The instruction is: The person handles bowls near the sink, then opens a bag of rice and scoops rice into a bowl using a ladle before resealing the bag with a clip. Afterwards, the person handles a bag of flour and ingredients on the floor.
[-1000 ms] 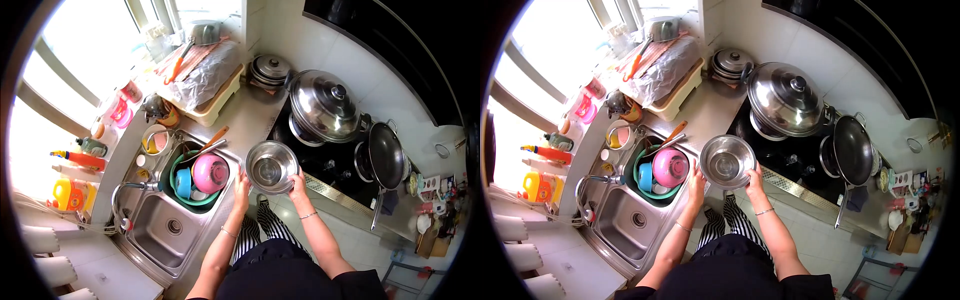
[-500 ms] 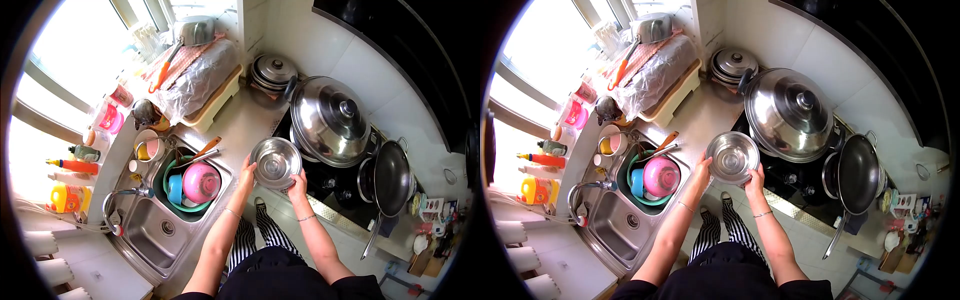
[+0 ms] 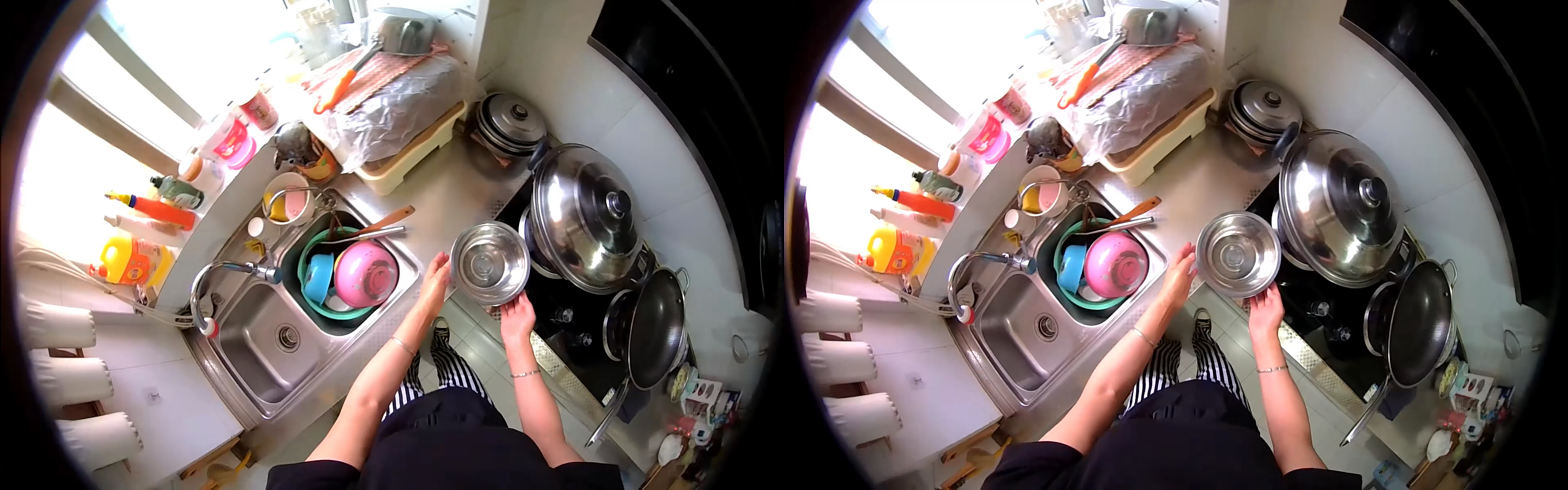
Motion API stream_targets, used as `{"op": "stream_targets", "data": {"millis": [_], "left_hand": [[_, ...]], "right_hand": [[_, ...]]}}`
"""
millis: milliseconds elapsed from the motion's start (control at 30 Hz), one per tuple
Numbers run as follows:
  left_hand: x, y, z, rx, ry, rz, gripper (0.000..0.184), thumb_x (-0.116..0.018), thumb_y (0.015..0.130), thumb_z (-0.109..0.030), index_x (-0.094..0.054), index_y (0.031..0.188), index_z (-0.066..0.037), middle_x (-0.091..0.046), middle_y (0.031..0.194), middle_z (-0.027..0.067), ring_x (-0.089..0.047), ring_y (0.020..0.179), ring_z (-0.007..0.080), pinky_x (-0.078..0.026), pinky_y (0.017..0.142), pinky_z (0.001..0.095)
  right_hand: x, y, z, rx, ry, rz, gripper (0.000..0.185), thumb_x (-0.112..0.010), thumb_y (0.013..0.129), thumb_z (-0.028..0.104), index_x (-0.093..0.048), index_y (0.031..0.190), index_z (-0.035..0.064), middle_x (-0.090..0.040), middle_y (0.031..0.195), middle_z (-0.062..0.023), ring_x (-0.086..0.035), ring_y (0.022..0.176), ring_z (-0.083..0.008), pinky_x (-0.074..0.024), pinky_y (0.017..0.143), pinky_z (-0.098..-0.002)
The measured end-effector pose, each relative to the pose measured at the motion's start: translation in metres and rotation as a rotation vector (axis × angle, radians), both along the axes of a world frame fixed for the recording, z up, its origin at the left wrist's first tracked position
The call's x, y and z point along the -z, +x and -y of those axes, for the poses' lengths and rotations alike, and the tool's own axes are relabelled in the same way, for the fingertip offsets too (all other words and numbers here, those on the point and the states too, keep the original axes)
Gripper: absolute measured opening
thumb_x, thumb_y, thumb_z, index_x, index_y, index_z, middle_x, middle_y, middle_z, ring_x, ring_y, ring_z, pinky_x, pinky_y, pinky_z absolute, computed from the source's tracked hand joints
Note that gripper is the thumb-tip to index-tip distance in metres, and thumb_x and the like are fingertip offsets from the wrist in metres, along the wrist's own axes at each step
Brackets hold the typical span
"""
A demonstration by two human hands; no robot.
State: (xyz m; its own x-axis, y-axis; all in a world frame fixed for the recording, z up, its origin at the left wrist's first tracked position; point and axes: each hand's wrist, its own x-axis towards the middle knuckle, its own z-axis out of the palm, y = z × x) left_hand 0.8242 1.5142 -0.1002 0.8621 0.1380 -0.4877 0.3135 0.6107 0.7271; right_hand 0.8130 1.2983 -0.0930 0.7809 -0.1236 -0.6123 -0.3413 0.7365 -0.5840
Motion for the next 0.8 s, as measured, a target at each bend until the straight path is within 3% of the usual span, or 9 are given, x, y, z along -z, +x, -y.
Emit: {"op": "stream_targets", "data": {"millis": [33, 133, 267, 433, 733, 800], "left_hand": [[0.0, -0.013, -0.006, 0.0, -0.064, 0.013, 0.062, -0.052, 0.091, -0.024, -0.024, 0.143, -0.006, -0.027, 0.148, 0.009, -0.022, 0.137, 0.0222, -0.02, 0.108, 0.0455], [-0.003, -0.056, -0.036, -0.093, -0.237, -0.041, 0.062, -0.054, 0.09, -0.027, -0.026, 0.143, -0.009, -0.03, 0.147, 0.0082, -0.024, 0.136, 0.0236, -0.019, 0.108, 0.0474], [0.001, -0.107, -0.082, -0.31, -0.554, -0.017, 0.052, -0.055, 0.089, -0.029, -0.04, 0.135, -0.014, -0.038, 0.143, 0.0062, -0.031, 0.132, 0.0238, -0.026, 0.107, 0.0461], [-0.018, -0.137, -0.122, -0.447, -0.787, 0.115, 0.041, -0.052, 0.09, -0.031, -0.052, 0.123, -0.006, -0.044, 0.138, 0.0117, -0.035, 0.13, 0.028, -0.028, 0.108, 0.0466], [-0.023, -0.15, -0.161, -0.593, -0.84, 0.13, 0.046, -0.05, 0.091, -0.029, -0.043, 0.13, -0.006, -0.042, 0.139, 0.0112, -0.035, 0.13, 0.0285, -0.026, 0.109, 0.046], [-0.012, -0.145, -0.164, -0.644, -0.565, 0.037, 0.042, -0.051, 0.092, -0.025, -0.045, 0.128, -0.006, -0.043, 0.137, 0.0104, -0.036, 0.13, 0.0268, -0.026, 0.109, 0.0451]], "right_hand": [[-0.003, -0.018, -0.001, -0.005, -0.003, 0.001, 0.045, -0.047, 0.083, 0.016, -0.045, 0.127, 0.0048, -0.051, 0.123, -0.0077, -0.047, 0.116, -0.0222, -0.0347, 0.101, -0.0404], [-0.014, -0.056, -0.02, 0.043, -0.004, -0.134, 0.047, -0.047, 0.086, 0.023, -0.044, 0.128, 0.0034, -0.05, 0.126, -0.008, -0.046, 0.118, -0.0225, -0.0338, 0.103, -0.0399], [-0.032, -0.08, -0.1, -0.188, 0.367, -0.073, 0.052, -0.051, 0.087, 0.032, -0.044, 0.126, -0.0016, -0.048, 0.129, -0.014, -0.044, 0.123, -0.0273, -0.0335, 0.105, -0.0431], [-0.049, -0.068, -0.199, -0.338, 0.554, -0.031, 0.061, -0.048, 0.087, 0.041, -0.042, 0.128, -0.004, -0.045, 0.132, -0.0164, -0.042, 0.124, -0.0298, -0.0324, 0.106, -0.0431], [-0.04, -0.054, -0.256, -0.404, 0.576, -0.067, 0.063, -0.045, 0.087, 0.044, -0.042, 0.128, -0.0033, -0.045, 0.132, -0.016, -0.041, 0.124, -0.0291, -0.0299, 0.106, -0.0428], [-0.035, -0.046, -0.262, -0.421, 0.558, -0.082, 0.062, -0.045, 0.086, 0.044, -0.044, 0.126, -0.0032, -0.047, 0.131, -0.0155, -0.042, 0.124, -0.0293, -0.0298, 0.106, -0.0433]]}}
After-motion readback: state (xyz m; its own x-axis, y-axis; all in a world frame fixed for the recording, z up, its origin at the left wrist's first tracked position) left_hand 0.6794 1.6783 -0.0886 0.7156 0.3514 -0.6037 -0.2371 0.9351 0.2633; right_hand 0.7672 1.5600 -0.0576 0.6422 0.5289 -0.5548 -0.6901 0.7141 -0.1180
